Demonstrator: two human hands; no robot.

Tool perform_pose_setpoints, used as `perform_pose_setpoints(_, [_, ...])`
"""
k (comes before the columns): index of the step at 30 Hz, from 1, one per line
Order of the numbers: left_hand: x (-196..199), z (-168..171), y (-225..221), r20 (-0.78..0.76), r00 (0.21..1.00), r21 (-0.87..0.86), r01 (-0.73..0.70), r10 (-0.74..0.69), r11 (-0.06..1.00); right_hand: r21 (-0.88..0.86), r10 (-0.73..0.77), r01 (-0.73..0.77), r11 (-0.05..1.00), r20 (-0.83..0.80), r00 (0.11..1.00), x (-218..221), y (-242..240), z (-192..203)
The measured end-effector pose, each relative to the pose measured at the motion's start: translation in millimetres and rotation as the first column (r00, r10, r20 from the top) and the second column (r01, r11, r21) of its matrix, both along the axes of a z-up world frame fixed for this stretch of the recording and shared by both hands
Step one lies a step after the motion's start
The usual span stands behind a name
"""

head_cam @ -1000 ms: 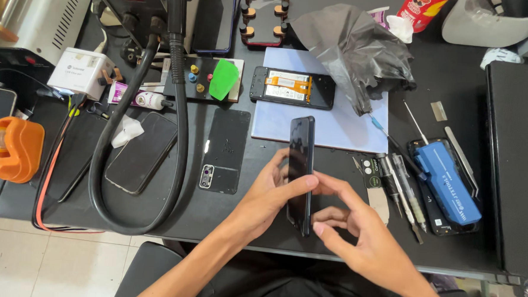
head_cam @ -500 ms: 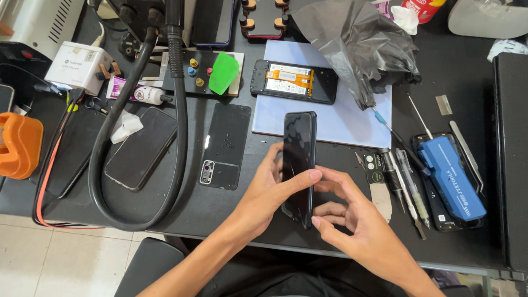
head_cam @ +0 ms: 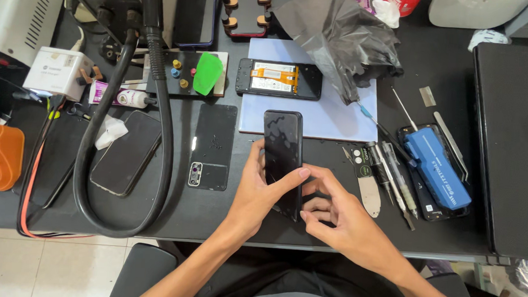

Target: The person uses a small screwdriver to remove and replace screws on a smartphone, applies adhesive from a tube to the chassis, and fits the screen and back cover onto the device.

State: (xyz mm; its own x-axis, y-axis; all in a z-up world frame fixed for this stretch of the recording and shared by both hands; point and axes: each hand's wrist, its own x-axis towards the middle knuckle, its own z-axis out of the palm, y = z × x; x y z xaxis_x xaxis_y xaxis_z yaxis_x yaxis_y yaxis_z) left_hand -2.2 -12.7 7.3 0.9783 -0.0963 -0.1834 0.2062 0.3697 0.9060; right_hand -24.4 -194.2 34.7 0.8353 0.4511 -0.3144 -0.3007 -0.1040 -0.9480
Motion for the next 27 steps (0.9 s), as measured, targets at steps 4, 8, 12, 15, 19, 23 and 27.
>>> perform_pose_setpoints(4, [-2.1, -1.1, -3.8, 0.027, 0.999, 0.02, -0.033, 0.032, 0.999, 0.018, -0.003, 0.003, 1.0, 0.01, 1.0, -0.8, -0.7, -0.9])
perform_pose_setpoints(8, [-2.0, -1.9, -5.4, 0.004, 0.998, 0.033, -0.058, 0.058, 0.998, -0.018, -0.002, 0.003, 1.0, 0.044, 0.999, -1.9, 0.3, 1.2])
perform_pose_setpoints(12, [-1.4, -1.6, -5.1, 0.0, 0.998, 0.025, -0.057, 0.057, 0.998, -0.074, 0.023, -0.017, 0.997, 0.094, 0.995, -0.3, -0.8, 5.1])
perform_pose_setpoints(15, [-2.2, -1.2, -5.7, 0.019, 0.998, 0.03, -0.06, 0.06, 0.998, -0.075, 0.012, -0.004, 0.997, 0.114, 0.993, -1.6, 0.5, 5.2])
perform_pose_setpoints(19, [-3.2, -0.8, -6.2, 0.037, 0.997, 0.038, -0.063, 0.062, 0.997, -0.085, 0.005, 0.005, 0.996, 0.115, 0.993, -3.0, 1.8, 4.8])
perform_pose_setpoints(23, [-3.1, 1.2, -7.0, 0.042, 0.997, 0.043, -0.065, 0.063, 0.997, -0.1, 0.019, -0.005, 0.995, 0.137, 0.99, -2.0, 2.6, 7.3])
perform_pose_setpoints(27, [-2.3, 0.1, -6.7, 0.045, 0.997, 0.036, -0.063, 0.062, 0.997, -0.101, 0.037, -0.022, 0.995, 0.152, 0.988, -0.8, 2.5, 8.6])
